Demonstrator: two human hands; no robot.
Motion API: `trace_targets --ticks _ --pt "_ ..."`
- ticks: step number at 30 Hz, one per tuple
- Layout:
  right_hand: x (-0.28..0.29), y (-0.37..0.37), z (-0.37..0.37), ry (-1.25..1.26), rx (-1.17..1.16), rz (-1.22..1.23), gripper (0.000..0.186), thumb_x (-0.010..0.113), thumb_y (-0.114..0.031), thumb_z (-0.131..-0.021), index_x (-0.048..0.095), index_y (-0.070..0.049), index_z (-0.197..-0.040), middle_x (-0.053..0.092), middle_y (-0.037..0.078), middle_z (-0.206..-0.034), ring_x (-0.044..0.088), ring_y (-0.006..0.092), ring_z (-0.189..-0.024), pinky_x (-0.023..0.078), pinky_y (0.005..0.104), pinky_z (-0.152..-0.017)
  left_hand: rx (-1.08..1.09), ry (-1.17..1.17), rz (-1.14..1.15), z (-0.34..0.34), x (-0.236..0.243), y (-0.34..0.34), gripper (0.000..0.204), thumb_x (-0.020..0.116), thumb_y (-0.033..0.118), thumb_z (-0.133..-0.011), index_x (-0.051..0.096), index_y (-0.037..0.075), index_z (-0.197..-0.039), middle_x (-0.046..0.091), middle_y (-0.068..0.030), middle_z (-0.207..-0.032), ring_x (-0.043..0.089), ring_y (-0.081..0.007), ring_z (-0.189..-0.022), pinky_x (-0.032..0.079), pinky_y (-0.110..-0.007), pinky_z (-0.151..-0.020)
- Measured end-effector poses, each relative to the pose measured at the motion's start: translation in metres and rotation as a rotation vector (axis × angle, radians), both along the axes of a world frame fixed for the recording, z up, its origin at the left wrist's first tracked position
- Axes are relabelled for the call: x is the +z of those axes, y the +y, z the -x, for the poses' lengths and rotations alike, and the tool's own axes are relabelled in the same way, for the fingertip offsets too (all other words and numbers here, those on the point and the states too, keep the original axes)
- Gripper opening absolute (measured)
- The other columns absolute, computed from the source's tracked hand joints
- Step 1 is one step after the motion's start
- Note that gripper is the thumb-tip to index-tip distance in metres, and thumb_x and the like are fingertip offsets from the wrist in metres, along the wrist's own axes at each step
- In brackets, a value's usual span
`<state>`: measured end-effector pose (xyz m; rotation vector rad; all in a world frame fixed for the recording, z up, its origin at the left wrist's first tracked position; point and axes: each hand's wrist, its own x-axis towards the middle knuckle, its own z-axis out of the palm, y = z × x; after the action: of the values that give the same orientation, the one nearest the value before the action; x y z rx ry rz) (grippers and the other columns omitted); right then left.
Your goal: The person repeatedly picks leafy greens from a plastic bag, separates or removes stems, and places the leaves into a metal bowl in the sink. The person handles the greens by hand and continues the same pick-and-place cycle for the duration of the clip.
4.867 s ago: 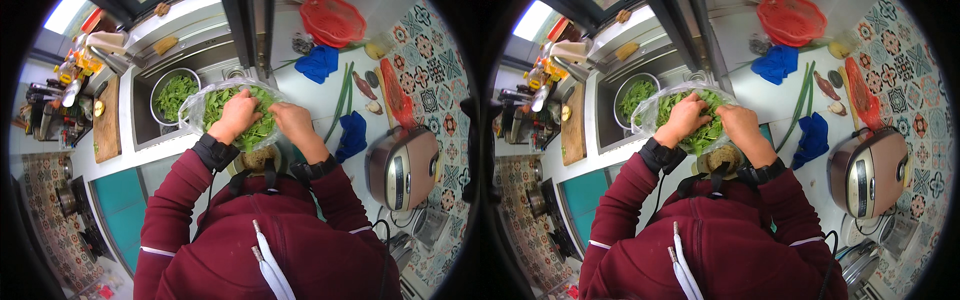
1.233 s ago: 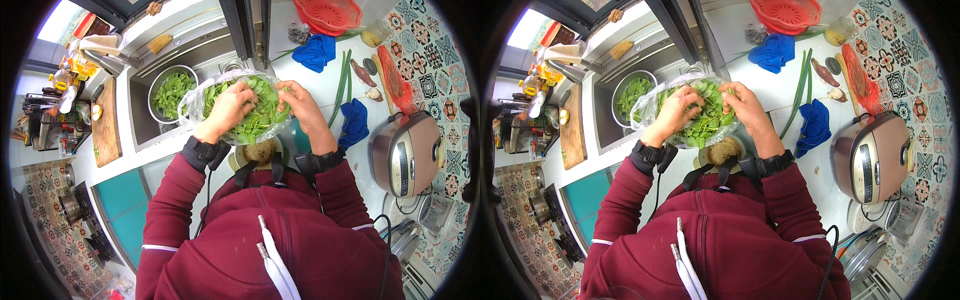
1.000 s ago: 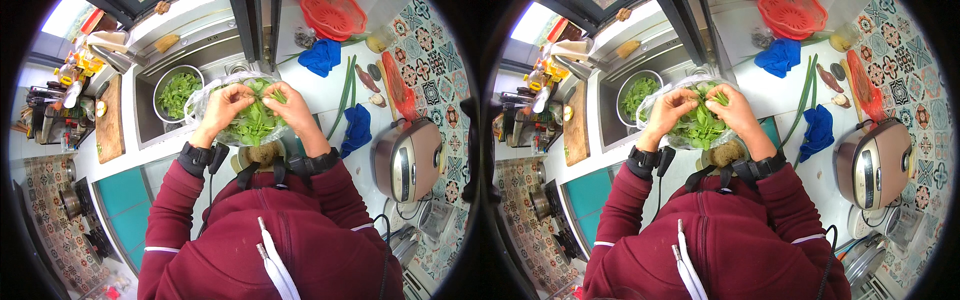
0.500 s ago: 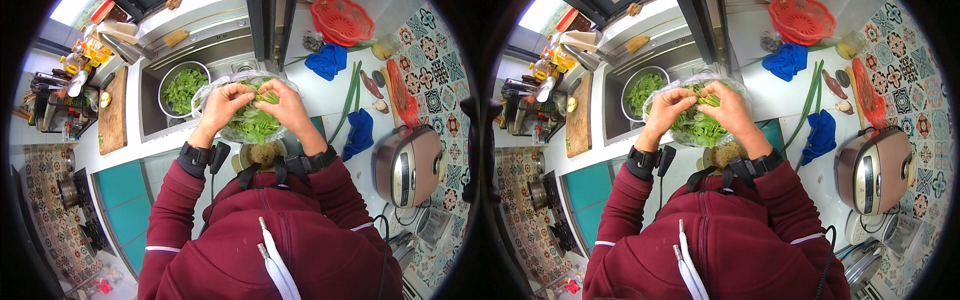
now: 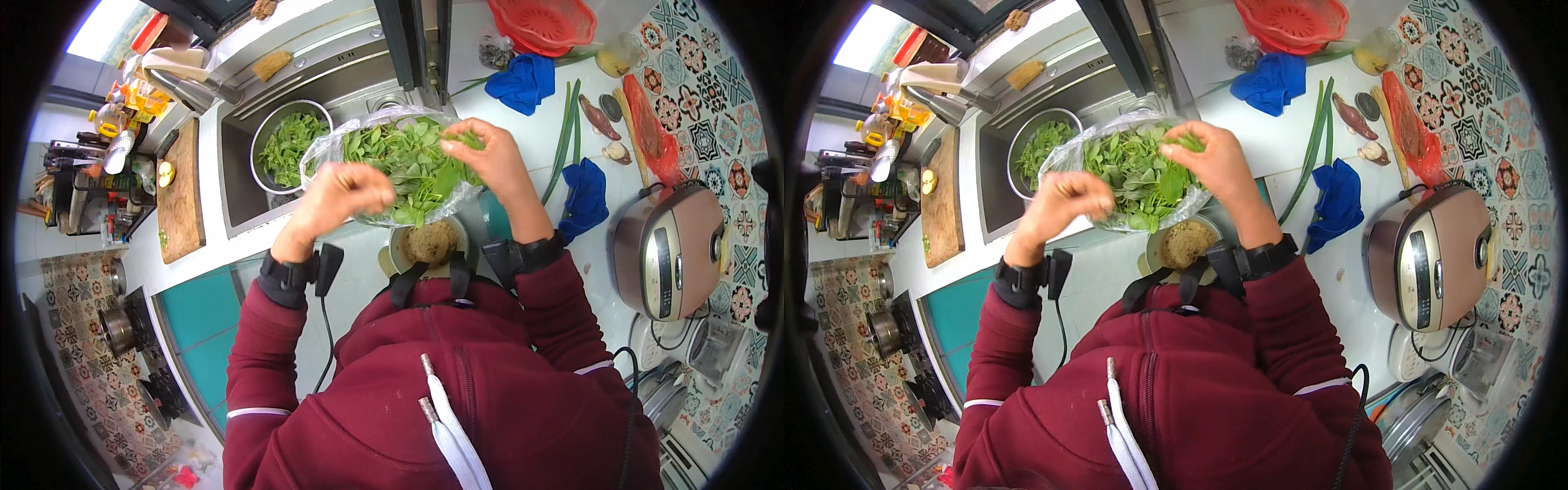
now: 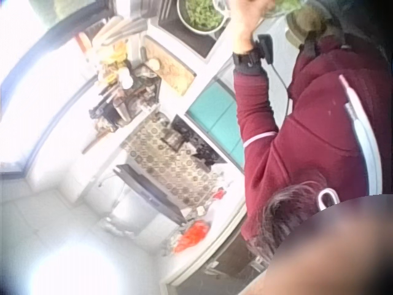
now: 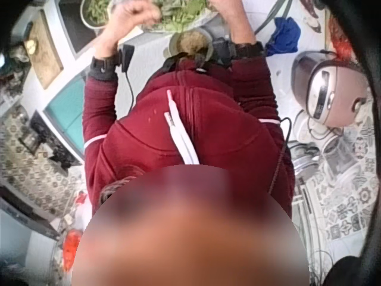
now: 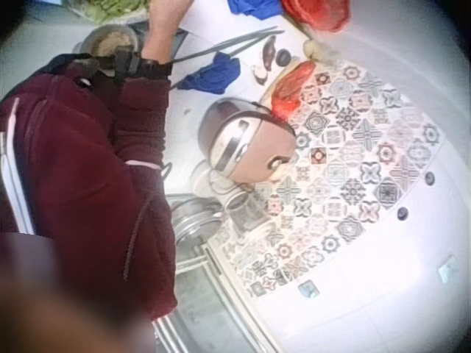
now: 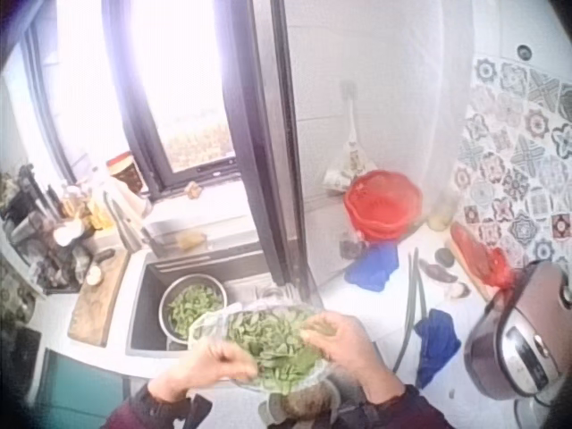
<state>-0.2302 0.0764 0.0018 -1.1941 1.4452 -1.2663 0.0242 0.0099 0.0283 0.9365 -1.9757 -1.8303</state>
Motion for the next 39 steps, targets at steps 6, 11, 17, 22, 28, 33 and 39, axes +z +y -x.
trace_targets --ticks 6,11,17,22,28,33,39 --pt "0.01 0.011 0.017 -0.302 0.023 -0.011 0.026 0.065 -0.019 -0.09 0.066 -0.003 -0.11 0.062 -0.003 -0.084 0.047 0.0018 -0.069 0.034 0.017 -0.061 -0.528 -0.379 0.43 0.019 -0.027 0.049 0.021 0.072 0.021 -0.083 0.071 0.005 -0.095 0.068 -0.0172 -0.086 0.064 -0.0367 -0.08 0.053 -0.039 -0.072" --pt "0.002 0.015 0.025 -0.483 -0.048 -0.037 0.026 0.063 -0.02 -0.092 0.064 -0.003 -0.112 0.057 -0.005 -0.082 0.05 0.0022 -0.074 0.038 0.0171 -0.065 -0.353 -0.159 0.548 0.039 -0.029 0.056 0.011 0.069 0.011 -0.08 0.068 0.009 -0.091 0.066 -0.0123 -0.088 0.063 -0.0341 -0.084 0.052 -0.038 -0.072" --pt "-0.002 0.02 0.03 -0.594 -0.065 -0.044 0.027 0.061 -0.023 -0.094 0.064 -0.002 -0.111 0.057 -0.002 -0.077 0.052 0.0049 -0.07 0.043 0.019 -0.065 -0.018 -0.386 0.835 0.078 -0.041 0.023 0.011 0.069 0.012 -0.079 0.067 0.009 -0.089 0.061 -0.0102 -0.091 0.064 -0.0294 -0.086 0.052 -0.042 -0.074" --pt "-0.001 0.025 0.031 -0.634 -0.059 -0.13 0.025 0.057 -0.023 -0.097 0.065 -0.001 -0.107 0.062 0.002 -0.079 0.055 0.0074 -0.079 0.042 0.0199 -0.073 -0.177 -0.631 1.001 0.1 -0.06 0.011 0.019 0.073 0.02 -0.075 0.07 0.011 -0.091 0.062 -0.0101 -0.094 0.06 -0.0308 -0.098 0.049 -0.042 -0.083" --pt "-0.005 0.018 0.022 -0.66 0.004 -0.102 0.026 0.056 -0.022 -0.097 0.063 -0.002 -0.112 0.065 0.003 -0.083 0.06 0.0096 -0.078 0.048 0.0221 -0.072 0.066 -0.115 0.42 0.074 -0.034 -0.015 0.015 0.073 0.015 -0.079 0.073 0.007 -0.092 0.068 -0.0037 -0.086 0.062 -0.0169 -0.078 0.05 -0.031 -0.072" --pt "-0.007 -0.003 -0.011 -0.454 0.114 -0.087 0.024 0.062 -0.02 -0.094 0.062 -0.003 -0.111 0.063 0.002 -0.09 0.058 0.0095 -0.089 0.046 0.023 -0.08 0.154 0.073 0.066 0.05 -0.007 -0.021 0.014 0.073 0.01 -0.085 0.072 0.002 -0.096 0.067 0.0022 -0.084 0.057 -0.0046 -0.076 0.048 -0.022 -0.07" --pt "-0.007 -0.013 -0.037 -0.209 0.178 -0.046 0.029 0.076 -0.019 -0.081 0.061 -0.006 -0.101 0.06 -0.002 -0.093 0.055 0.0094 -0.091 0.044 0.0254 -0.085 0.211 0.184 0.037 0.039 -0.01 -0.018 0.016 0.073 0.011 -0.085 0.071 0.001 -0.098 0.068 -0.0006 -0.088 0.06 -0.0076 -0.082 0.049 -0.024 -0.077"
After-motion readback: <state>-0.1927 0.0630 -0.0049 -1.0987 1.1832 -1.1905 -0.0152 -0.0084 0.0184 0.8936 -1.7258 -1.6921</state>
